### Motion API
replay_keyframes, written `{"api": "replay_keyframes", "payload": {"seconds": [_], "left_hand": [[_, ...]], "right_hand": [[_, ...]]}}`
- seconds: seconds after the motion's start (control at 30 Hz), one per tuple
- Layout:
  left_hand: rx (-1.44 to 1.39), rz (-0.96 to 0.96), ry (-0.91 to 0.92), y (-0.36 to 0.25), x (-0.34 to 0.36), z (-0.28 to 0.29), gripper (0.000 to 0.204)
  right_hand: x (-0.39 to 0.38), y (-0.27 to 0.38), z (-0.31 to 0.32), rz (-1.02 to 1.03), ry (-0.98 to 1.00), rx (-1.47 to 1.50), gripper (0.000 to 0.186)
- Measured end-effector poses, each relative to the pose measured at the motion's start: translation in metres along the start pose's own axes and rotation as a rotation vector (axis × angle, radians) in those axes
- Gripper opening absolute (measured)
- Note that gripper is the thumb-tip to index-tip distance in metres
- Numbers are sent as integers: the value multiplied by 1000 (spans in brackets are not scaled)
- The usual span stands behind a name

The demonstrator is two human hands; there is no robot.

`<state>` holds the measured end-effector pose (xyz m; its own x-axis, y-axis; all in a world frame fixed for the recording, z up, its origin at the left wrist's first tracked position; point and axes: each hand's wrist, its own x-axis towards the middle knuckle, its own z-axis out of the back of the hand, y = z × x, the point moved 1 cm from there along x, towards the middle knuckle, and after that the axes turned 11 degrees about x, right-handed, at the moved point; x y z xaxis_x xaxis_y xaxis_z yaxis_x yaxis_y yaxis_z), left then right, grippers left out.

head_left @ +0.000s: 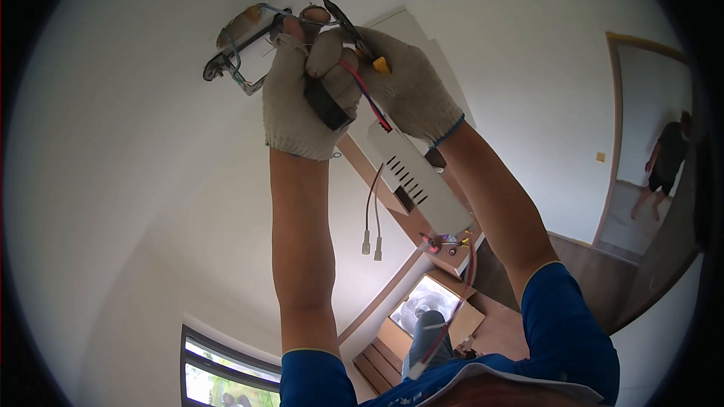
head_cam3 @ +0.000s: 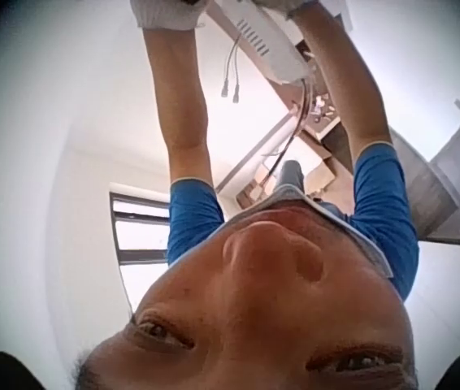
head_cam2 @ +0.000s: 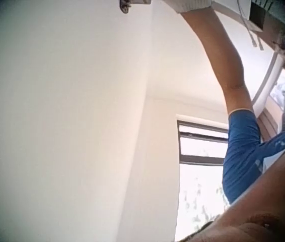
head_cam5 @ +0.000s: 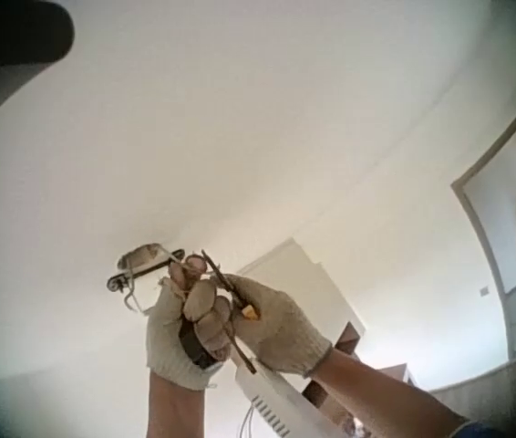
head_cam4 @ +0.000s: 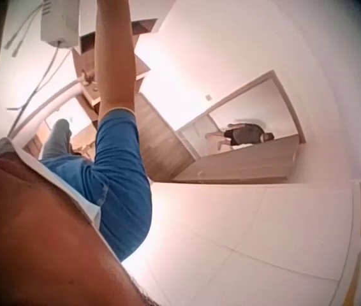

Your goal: Assembling and installing a ceiling light fixture, including wiring and drilling.

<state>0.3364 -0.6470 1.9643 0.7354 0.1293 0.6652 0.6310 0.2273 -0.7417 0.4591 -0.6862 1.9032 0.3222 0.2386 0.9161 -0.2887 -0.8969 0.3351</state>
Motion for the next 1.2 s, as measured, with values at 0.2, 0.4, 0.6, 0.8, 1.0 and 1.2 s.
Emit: {"api": "replay_keyframes", "payload": {"seconds": [0.2,0.4,0.6,0.8,1.0,1.2], "left_hand": [[-81,42,52,1,-5,0,39],[-94,82,-37,-11,-7,2,39],[-87,45,-63,-1,-7,3,37],[-133,46,30,3,-6,6,36],[-121,-92,-205,13,-5,-10,36],[-58,-96,-160,12,-4,-2,32]], "right_hand": [[-13,11,-4,-198,65,185,47],[-18,14,-23,-301,-43,338,46],[-8,7,-8,-88,-19,62,44],[12,47,31,-543,322,-32,46],[7,32,26,45,188,-456,35],[28,42,43,-87,401,-533,38]]}}
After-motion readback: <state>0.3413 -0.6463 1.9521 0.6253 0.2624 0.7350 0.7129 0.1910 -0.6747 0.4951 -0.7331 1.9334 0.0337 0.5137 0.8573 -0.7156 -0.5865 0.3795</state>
